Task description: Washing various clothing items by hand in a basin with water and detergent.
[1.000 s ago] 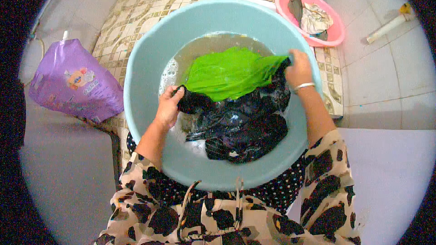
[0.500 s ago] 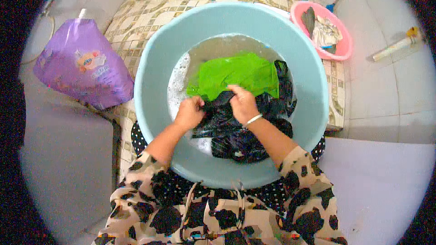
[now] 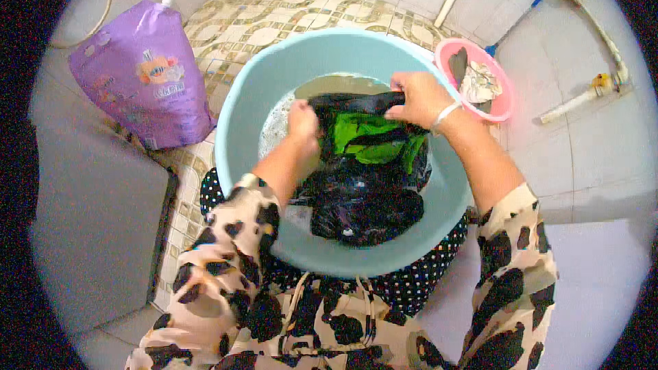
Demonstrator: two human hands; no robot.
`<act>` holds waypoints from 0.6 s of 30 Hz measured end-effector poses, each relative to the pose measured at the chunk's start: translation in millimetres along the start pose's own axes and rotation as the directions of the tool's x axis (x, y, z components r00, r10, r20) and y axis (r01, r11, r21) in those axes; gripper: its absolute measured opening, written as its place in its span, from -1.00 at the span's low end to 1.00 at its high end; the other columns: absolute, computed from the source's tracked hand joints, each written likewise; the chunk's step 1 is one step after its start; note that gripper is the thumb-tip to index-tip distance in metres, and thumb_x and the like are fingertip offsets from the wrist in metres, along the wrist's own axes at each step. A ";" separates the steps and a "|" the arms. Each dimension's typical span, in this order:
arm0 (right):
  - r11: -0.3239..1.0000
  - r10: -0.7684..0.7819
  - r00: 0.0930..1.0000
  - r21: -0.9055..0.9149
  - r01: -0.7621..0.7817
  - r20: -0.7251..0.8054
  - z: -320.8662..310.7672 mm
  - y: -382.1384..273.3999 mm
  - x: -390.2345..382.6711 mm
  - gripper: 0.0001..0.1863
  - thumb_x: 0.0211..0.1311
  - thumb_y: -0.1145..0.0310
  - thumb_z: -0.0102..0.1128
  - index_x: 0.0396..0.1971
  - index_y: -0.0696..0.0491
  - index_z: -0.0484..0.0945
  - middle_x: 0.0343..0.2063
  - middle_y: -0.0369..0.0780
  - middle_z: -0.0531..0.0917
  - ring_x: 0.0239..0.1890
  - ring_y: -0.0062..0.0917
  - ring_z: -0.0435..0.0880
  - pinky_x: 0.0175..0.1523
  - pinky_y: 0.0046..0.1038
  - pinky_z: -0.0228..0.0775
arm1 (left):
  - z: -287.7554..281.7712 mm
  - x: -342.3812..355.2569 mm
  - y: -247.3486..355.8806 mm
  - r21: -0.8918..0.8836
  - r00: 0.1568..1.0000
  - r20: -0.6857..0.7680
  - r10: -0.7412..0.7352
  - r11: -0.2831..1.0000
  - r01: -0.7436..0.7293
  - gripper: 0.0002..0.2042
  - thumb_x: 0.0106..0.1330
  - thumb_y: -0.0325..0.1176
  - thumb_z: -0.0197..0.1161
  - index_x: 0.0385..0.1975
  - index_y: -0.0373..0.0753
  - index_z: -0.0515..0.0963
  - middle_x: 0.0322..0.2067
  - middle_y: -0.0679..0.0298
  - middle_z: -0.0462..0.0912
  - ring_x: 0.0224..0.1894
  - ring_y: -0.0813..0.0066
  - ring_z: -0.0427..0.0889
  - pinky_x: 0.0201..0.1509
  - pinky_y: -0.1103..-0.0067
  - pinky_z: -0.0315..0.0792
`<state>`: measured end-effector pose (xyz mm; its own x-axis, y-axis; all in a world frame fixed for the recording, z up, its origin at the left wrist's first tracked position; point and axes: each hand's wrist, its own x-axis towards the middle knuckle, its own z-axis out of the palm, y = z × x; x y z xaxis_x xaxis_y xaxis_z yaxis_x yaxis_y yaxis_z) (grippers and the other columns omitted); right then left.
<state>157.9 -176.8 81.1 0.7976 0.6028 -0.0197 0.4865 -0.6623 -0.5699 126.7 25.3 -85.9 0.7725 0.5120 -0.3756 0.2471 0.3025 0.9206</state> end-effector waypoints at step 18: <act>0.849 -0.321 0.589 -0.501 -0.169 -0.741 -253.0 -112.7 51.4 -0.75 -0.37 0.43 0.06 -0.55 0.22 0.48 -0.61 0.05 0.52 -0.46 -0.14 0.55 -0.35 -0.34 0.39 | 43.7 -53.2 459.8 -0.208 0.746 0.322 0.582 0.813 -0.544 -0.81 0.17 -0.34 0.12 -0.41 -0.38 0.45 -0.46 0.10 0.57 -0.40 0.28 0.55 -0.19 0.30 0.43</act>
<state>234.3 -183.7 352.2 0.5782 0.2380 0.7804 0.4572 -0.8867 -0.0684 224.8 102.0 362.1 0.9091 0.2990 0.2902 -0.3411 0.1342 0.9304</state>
